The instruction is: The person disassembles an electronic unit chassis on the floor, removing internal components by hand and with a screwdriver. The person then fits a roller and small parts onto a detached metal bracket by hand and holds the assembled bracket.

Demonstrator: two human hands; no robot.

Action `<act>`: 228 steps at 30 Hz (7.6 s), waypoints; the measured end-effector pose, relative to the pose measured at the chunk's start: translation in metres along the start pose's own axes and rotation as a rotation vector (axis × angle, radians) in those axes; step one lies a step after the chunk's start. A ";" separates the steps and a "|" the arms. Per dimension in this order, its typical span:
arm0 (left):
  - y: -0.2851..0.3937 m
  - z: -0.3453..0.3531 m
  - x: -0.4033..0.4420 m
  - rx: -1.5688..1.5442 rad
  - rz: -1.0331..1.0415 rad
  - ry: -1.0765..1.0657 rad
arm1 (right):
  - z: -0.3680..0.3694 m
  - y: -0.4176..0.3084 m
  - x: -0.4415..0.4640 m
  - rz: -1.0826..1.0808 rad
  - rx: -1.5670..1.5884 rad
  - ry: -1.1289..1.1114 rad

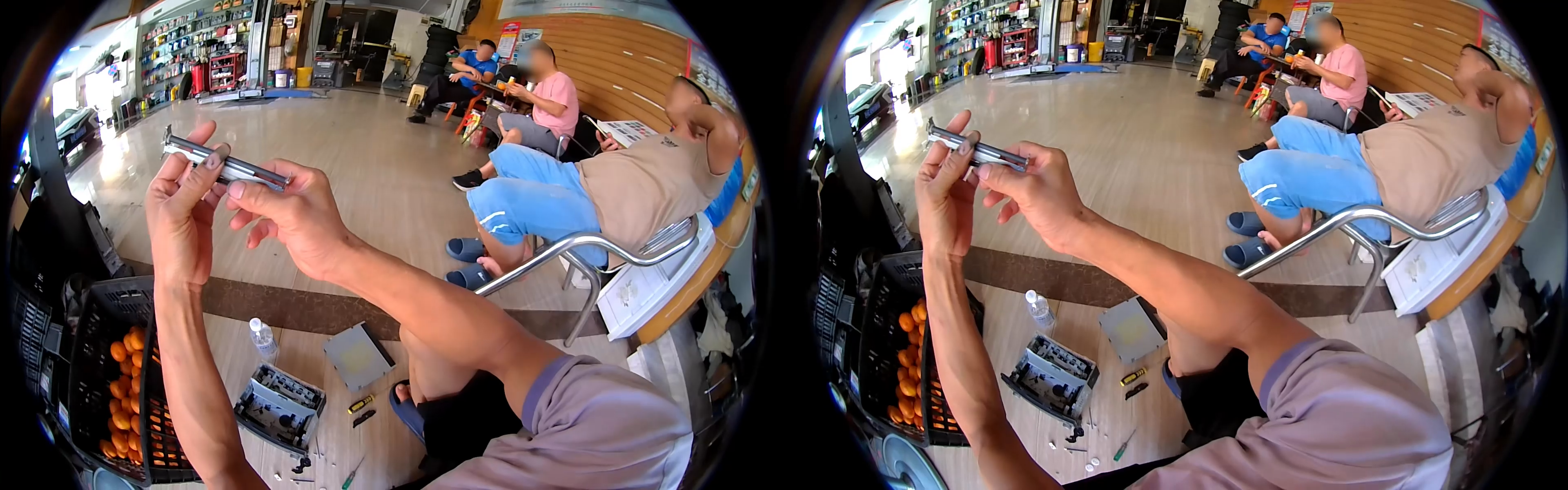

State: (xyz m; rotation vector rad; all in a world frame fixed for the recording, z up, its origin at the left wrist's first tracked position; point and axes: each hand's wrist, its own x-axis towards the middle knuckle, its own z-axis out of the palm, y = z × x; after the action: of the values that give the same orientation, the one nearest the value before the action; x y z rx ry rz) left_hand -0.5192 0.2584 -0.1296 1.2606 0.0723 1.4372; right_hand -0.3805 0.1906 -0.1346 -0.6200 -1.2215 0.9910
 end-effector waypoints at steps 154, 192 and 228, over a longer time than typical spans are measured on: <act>0.030 -0.029 -0.006 0.816 -0.140 -0.159 | -0.003 0.011 0.002 0.077 -0.204 -0.227; 0.026 -0.029 -0.010 0.716 -0.173 -0.172 | 0.006 0.015 0.001 0.100 -0.161 -0.282; 0.023 -0.026 -0.012 0.795 -0.179 -0.188 | 0.011 0.015 0.000 0.199 0.070 -0.189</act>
State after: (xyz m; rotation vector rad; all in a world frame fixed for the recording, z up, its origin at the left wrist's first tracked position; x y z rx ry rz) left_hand -0.5564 0.2568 -0.1331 1.9657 0.6646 1.1510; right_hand -0.3957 0.1960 -0.1446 -0.6115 -1.3014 1.2772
